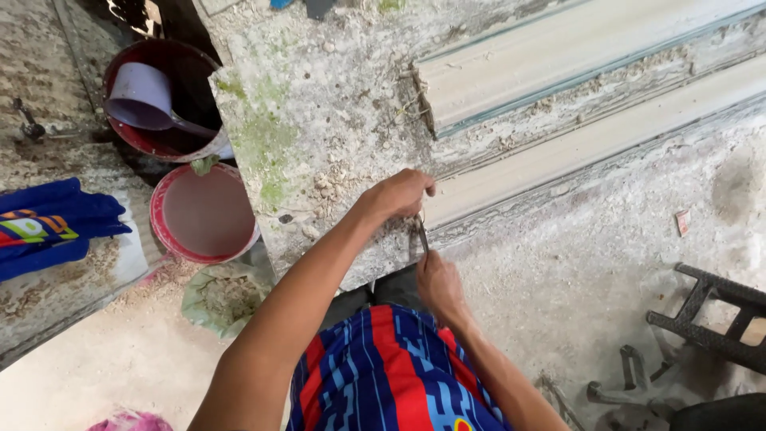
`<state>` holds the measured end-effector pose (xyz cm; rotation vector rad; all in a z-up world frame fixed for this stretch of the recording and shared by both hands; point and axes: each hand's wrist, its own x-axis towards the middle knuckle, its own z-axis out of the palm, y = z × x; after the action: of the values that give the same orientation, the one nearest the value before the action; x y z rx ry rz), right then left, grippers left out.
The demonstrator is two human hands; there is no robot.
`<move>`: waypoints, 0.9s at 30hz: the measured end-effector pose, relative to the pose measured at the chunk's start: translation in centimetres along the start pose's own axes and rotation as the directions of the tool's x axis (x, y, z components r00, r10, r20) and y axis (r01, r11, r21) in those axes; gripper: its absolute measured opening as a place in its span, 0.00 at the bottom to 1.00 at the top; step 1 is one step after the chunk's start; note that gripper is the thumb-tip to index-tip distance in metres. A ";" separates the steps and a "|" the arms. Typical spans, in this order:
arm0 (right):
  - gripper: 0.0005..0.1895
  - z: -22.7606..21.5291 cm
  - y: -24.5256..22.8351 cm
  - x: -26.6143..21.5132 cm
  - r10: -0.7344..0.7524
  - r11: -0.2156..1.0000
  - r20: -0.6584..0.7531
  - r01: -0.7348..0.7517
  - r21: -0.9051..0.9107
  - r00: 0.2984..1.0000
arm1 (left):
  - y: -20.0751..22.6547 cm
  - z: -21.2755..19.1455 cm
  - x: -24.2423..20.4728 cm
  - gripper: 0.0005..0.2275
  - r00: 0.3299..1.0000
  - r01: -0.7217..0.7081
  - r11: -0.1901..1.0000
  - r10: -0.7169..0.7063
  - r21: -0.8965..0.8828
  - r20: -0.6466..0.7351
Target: Scraping and cleaning the edges of architectural plaster profiles using a putty knife and brush on a workbench.
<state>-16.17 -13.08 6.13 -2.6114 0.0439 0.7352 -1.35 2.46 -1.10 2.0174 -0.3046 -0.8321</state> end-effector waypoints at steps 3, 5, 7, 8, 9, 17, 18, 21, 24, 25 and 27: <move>0.18 0.5 0.1 -1.1 0.098 0.995 0.001 -0.098 0.008 0.995 | 1.9 -1.4 -1.4 0.21 0.995 0.094 0.995 -0.093 -0.026 0.034; 0.18 1.6 0.5 -0.6 0.084 0.996 -0.036 -0.083 0.016 0.996 | 3.4 -2.6 -1.8 0.23 0.995 0.097 0.995 -0.097 -0.013 0.020; 0.18 2.4 0.8 -0.2 0.056 0.998 -0.052 -0.055 0.025 0.997 | 4.6 -2.7 -1.5 0.22 0.999 0.011 0.999 -0.010 0.033 -0.039; 0.18 2.6 1.1 0.0 0.057 0.998 -0.046 -0.056 0.021 0.997 | 3.3 -1.5 0.1 0.22 0.999 0.014 1.000 -0.013 0.027 -0.037; 0.17 2.9 1.4 0.2 0.002 1.000 -0.093 -0.002 0.002 0.996 | 2.0 -0.3 1.7 0.21 0.984 -0.122 0.990 0.130 0.075 -0.125; 0.17 2.0 0.8 0.3 -0.075 0.995 -0.134 0.083 0.054 0.988 | 3.0 -0.5 0.0 0.26 0.998 0.016 0.999 -0.014 0.047 -0.057; 0.16 1.7 0.5 0.6 -0.061 0.997 -0.102 0.066 0.046 0.993 | 1.7 0.0 -0.1 0.24 0.995 -0.014 0.998 0.009 -0.057 -0.096; 0.15 -0.4 0.7 0.1 -0.013 1.000 -0.004 0.013 -0.019 1.000 | 0.6 0.3 -3.3 0.30 0.982 0.074 0.977 -0.107 -0.201 -0.157; 0.15 -2.0 2.3 -1.9 0.035 0.997 0.092 -0.028 -0.074 0.995 | 3.2 -0.2 -8.5 0.29 0.918 0.313 0.915 -0.360 -0.256 -0.168; 0.16 -2.4 3.0 -2.8 0.049 0.997 0.117 -0.042 -0.064 0.992 | 4.4 -0.3 -10.4 0.25 0.870 0.422 0.870 -0.468 -0.255 -0.158; 0.17 -3.8 1.6 -2.8 0.021 0.999 0.053 -0.020 -0.036 0.998 | 0.5 4.8 -8.7 0.23 0.883 0.337 0.898 -0.406 -0.284 -0.234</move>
<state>-16.96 -16.28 9.82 -2.6274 0.0423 0.8196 -10.99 3.46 1.35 1.9613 0.3512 -0.7487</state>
